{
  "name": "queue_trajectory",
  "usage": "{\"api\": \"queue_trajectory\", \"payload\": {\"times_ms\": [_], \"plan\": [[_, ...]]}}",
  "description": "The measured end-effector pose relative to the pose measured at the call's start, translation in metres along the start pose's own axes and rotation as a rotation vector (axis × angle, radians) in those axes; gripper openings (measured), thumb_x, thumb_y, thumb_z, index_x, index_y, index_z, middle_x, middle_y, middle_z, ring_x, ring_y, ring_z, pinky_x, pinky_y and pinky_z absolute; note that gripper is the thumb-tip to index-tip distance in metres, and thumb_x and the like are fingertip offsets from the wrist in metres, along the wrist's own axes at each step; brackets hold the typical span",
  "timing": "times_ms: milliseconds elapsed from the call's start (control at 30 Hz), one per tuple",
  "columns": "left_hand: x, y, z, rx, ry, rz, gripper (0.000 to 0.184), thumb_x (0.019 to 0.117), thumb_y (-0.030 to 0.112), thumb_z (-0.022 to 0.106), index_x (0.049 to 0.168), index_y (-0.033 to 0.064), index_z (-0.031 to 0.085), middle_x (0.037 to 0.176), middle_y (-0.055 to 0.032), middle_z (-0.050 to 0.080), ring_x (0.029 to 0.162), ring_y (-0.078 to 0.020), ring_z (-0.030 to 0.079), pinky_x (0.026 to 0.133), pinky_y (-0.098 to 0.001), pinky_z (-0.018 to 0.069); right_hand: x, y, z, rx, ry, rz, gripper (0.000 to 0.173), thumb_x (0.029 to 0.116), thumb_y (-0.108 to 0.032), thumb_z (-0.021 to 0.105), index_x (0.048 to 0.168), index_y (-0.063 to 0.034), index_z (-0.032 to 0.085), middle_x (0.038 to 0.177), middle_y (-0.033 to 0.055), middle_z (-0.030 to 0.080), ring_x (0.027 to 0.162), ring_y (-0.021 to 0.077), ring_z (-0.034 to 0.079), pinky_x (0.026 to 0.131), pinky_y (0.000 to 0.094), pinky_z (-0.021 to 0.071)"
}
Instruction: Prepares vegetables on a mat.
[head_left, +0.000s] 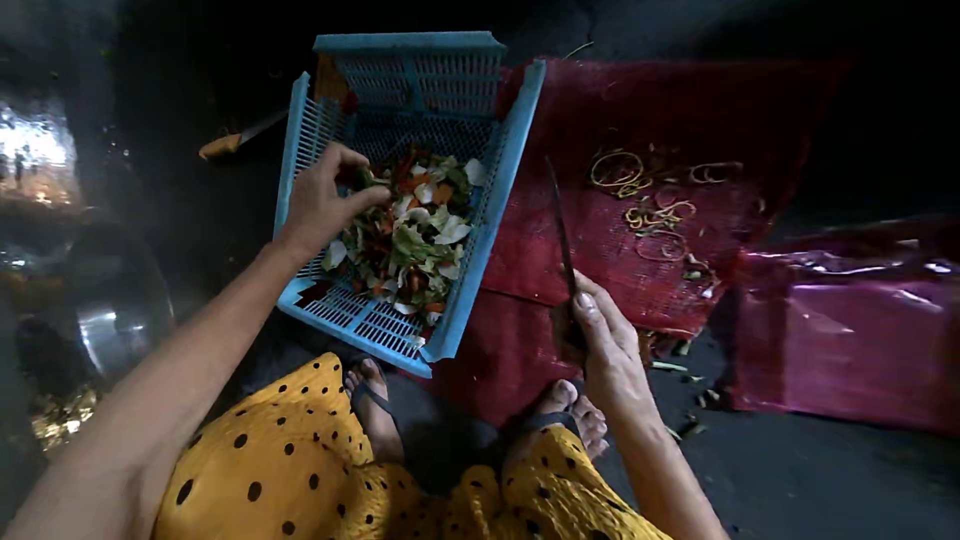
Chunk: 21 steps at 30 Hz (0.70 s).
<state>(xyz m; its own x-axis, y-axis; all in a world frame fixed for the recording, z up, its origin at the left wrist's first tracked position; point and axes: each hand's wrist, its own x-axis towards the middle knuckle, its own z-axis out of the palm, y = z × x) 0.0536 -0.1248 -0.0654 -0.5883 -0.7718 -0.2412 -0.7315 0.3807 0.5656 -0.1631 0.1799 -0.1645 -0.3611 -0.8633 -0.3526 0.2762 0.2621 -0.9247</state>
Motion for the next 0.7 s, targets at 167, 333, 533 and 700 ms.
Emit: {"api": "queue_trajectory", "payload": {"times_ms": [167, 333, 533, 700], "plan": [[-0.015, 0.04, 0.005, -0.863, -0.346, -0.59, 0.035, 0.1108, 0.026, 0.039, 0.142, 0.0154, 0.052, 0.118, -0.0076, 0.071, 0.095, -0.0217, 0.073, 0.074, -0.0378, 0.0631, -0.013, -0.006, -0.007, 0.007, 0.134, 0.08, 0.04, 0.1061, -0.024, 0.045, 0.138, -0.003, 0.056, 0.093, -0.0066, 0.064, 0.068, -0.0012, 0.057, 0.059, 0.0157, 0.0496], [-0.031, 0.059, 0.021, -0.945, -0.536, -0.506, 0.056, 0.1022, 0.0, 0.038, 0.156, 0.0135, 0.038, 0.128, -0.0168, 0.063, 0.1, -0.0283, 0.071, 0.076, -0.0417, 0.0631, -0.017, -0.011, -0.009, 0.249, 0.079, 0.171, 0.053, 0.0941, -0.011, 0.048, 0.147, -0.0049, 0.044, 0.105, 0.0012, 0.067, 0.072, 0.0089, 0.066, 0.061, 0.0248, 0.0585], [-0.033, 0.106, 0.047, -0.731, -0.533, -0.392, 0.076, 0.097, -0.014, 0.052, 0.162, 0.0189, 0.03, 0.147, -0.0174, 0.051, 0.098, -0.0261, 0.073, 0.076, -0.0357, 0.0649, -0.024, -0.021, -0.012, 0.459, 0.034, 0.213, 0.063, 0.0953, -0.007, 0.045, 0.154, -0.0189, 0.025, 0.097, 0.0059, 0.07, 0.061, 0.017, 0.071, 0.044, 0.0303, 0.0599], [-0.027, 0.137, 0.1, -0.554, -0.552, -0.387, 0.043, 0.1008, -0.001, 0.06, 0.143, 0.0031, 0.053, 0.119, -0.0151, 0.068, 0.085, -0.019, 0.073, 0.065, -0.0312, 0.0622, -0.035, -0.015, -0.025, 0.083, 0.143, 0.136, 0.059, 0.0982, -0.014, 0.049, 0.155, -0.0114, 0.033, 0.102, 0.0029, 0.065, 0.061, 0.0083, 0.063, 0.051, 0.0239, 0.0556]]}}
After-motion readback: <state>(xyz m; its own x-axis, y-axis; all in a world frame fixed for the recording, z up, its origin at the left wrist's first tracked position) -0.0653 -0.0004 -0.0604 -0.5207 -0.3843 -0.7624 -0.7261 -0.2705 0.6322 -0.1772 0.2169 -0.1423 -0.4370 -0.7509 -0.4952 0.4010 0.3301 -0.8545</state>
